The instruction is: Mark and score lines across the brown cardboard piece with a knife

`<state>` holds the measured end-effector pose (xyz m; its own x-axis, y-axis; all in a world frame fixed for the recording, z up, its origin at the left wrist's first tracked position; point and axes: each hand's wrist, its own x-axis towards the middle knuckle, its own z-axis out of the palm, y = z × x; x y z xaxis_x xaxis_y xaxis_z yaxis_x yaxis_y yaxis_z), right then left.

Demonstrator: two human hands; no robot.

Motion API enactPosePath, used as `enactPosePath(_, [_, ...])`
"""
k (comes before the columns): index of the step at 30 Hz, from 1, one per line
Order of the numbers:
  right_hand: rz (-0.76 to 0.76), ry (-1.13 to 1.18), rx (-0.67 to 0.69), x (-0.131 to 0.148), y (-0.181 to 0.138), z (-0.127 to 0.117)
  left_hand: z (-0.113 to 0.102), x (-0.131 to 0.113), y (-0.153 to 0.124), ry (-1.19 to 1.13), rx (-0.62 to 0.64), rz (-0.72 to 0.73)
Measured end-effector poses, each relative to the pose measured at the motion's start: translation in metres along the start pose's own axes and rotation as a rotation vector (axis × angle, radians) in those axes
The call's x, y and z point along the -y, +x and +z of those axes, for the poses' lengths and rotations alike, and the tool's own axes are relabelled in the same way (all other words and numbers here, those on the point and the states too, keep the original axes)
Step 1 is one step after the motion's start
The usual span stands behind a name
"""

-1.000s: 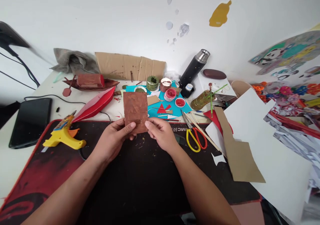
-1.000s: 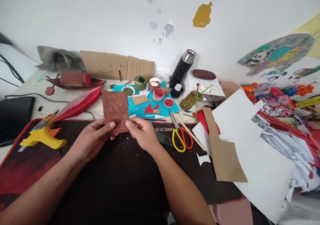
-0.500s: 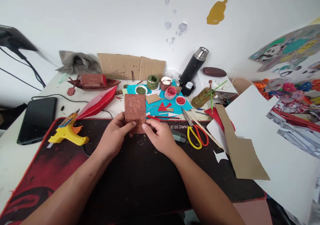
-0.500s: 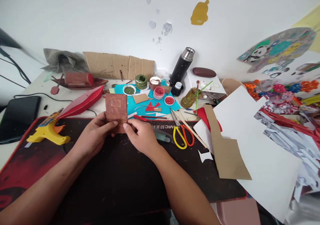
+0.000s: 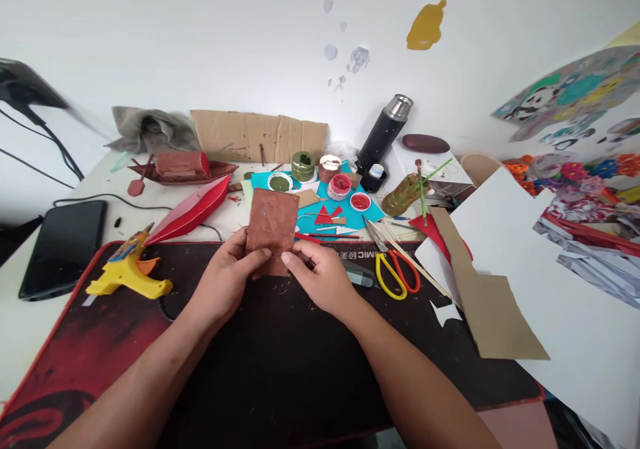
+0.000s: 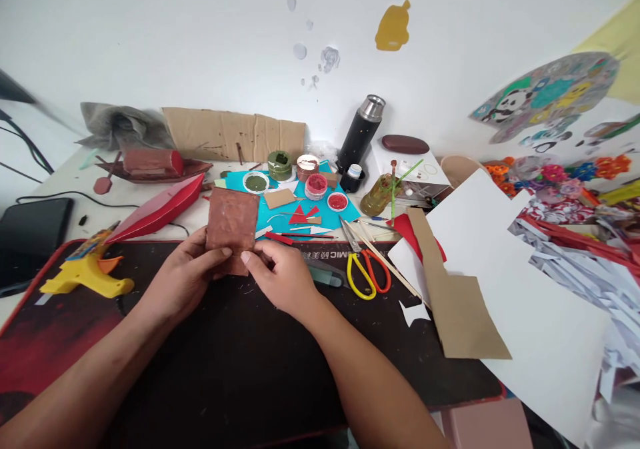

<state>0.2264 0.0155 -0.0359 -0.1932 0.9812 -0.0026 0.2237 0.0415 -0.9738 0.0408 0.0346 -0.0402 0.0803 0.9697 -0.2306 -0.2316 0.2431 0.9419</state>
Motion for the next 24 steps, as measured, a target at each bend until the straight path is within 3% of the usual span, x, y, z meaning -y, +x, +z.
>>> enactPosePath(9, [0.055, 0.138, -0.089, -0.006, 0.006, -0.003, 0.006, -0.003, -0.006, 0.148, 0.101, -0.094])
enactPosePath(24, [0.006, -0.006, -0.099, -0.005, 0.004, -0.001, 0.010, 0.002, -0.006, 0.106, 0.044, -0.095])
